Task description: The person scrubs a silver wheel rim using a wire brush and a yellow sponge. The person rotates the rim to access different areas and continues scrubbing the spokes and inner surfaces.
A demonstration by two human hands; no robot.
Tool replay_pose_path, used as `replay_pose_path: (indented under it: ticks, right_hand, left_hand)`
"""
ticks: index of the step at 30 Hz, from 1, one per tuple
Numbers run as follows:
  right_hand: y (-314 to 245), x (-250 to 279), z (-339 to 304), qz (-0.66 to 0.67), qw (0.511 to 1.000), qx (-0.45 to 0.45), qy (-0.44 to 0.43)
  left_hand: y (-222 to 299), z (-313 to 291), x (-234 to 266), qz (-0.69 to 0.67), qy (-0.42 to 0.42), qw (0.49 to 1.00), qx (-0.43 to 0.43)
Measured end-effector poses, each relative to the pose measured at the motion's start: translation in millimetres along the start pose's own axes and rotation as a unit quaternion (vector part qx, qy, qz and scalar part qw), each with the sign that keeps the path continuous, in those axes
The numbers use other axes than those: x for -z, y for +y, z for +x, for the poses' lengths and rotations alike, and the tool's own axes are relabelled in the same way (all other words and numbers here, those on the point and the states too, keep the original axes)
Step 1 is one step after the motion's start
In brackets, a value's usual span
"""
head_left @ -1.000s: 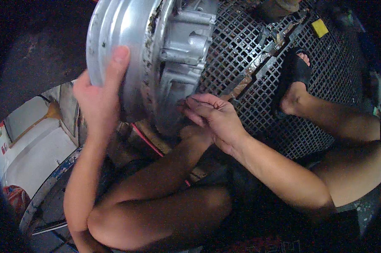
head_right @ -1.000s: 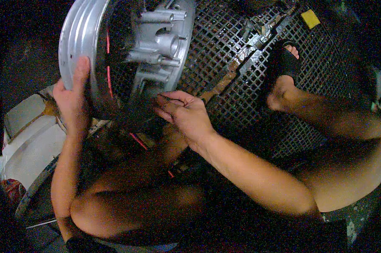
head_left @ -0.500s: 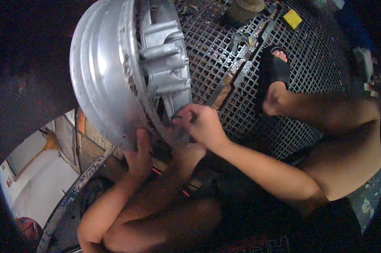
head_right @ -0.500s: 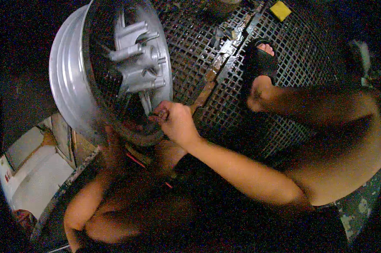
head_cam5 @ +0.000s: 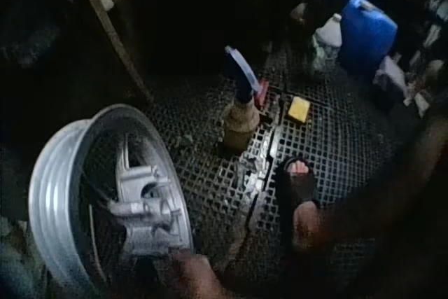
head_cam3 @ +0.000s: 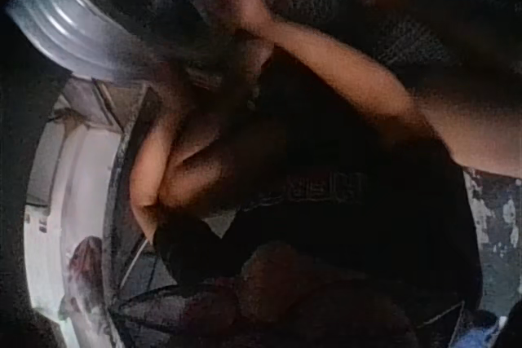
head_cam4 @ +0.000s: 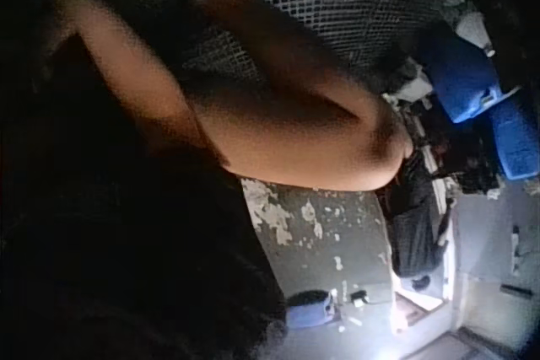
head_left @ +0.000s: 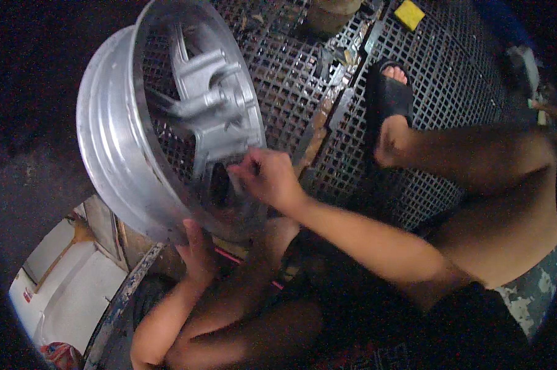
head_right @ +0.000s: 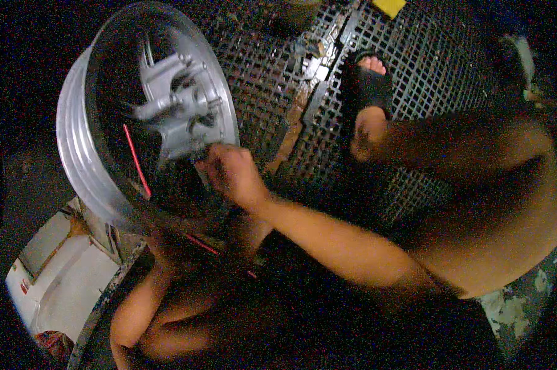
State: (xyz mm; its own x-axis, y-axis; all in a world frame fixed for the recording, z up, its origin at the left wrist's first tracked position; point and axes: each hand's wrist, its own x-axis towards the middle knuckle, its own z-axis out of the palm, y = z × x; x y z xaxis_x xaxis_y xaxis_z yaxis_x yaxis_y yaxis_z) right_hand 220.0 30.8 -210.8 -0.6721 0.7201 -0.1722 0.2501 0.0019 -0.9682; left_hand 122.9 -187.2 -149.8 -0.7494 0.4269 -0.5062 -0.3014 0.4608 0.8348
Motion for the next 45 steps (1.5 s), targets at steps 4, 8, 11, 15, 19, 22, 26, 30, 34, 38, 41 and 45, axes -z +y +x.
replay_pose_path:
  ticks: [4, 8, 11, 15, 19, 22, 26, 30, 34, 38, 41, 45]
  right_hand:
    - [7, 1, -25, -0.02, 0.998, -0.055, -0.006]
    - [11, 4, 0, 0.082, 0.991, -0.09, -0.049]
    - [16, 8, 4, 0.086, 0.989, -0.077, -0.089]
    - [9, 16, -5, 0.122, 0.972, -0.093, -0.178]
    - [5, 13, -6, 0.026, 0.987, -0.054, -0.146]
    - [4, 11, -6, 0.007, 0.992, -0.012, -0.128]
    - [2, 2, 0, 0.011, 0.996, 0.01, -0.087]
    - [13, -15, 6, 0.015, 0.998, 0.054, -0.029]
    - [10, -24, 15, 0.026, 0.999, 0.043, 0.006]
    - [11, -35, 24, 0.03, 0.999, 0.024, 0.023]
    - [11, -33, 26, 0.021, 0.999, 0.022, 0.019]
    - [8, -20, 10, 0.041, 0.998, 0.035, -0.022]
  left_hand:
    - [35, 5, -24, 0.006, 0.0, 0.999, -0.034]
    - [36, 7, -15, -0.074, -0.021, 0.997, 0.019]
    - [52, 6, -26, -0.024, -0.032, 0.999, -0.005]
    - [45, 12, -22, -0.063, -0.061, 0.996, -0.006]
    - [68, 18, -35, -0.066, -0.052, 0.996, -0.023]
    - [43, 17, -25, -0.057, -0.046, 0.996, -0.041]
    - [22, 12, -7, 0.0, -0.043, 0.999, -0.018]
    - [20, 13, -2, -0.076, 0.011, 0.996, 0.04]
    - [42, 26, -2, -0.143, -0.04, 0.987, 0.058]
    - [42, 26, 2, -0.045, 0.002, 0.999, 0.011]
    - [50, 30, 2, -0.035, -0.008, 0.999, 0.012]
    - [78, 46, -22, -0.061, 0.015, 0.998, 0.003]
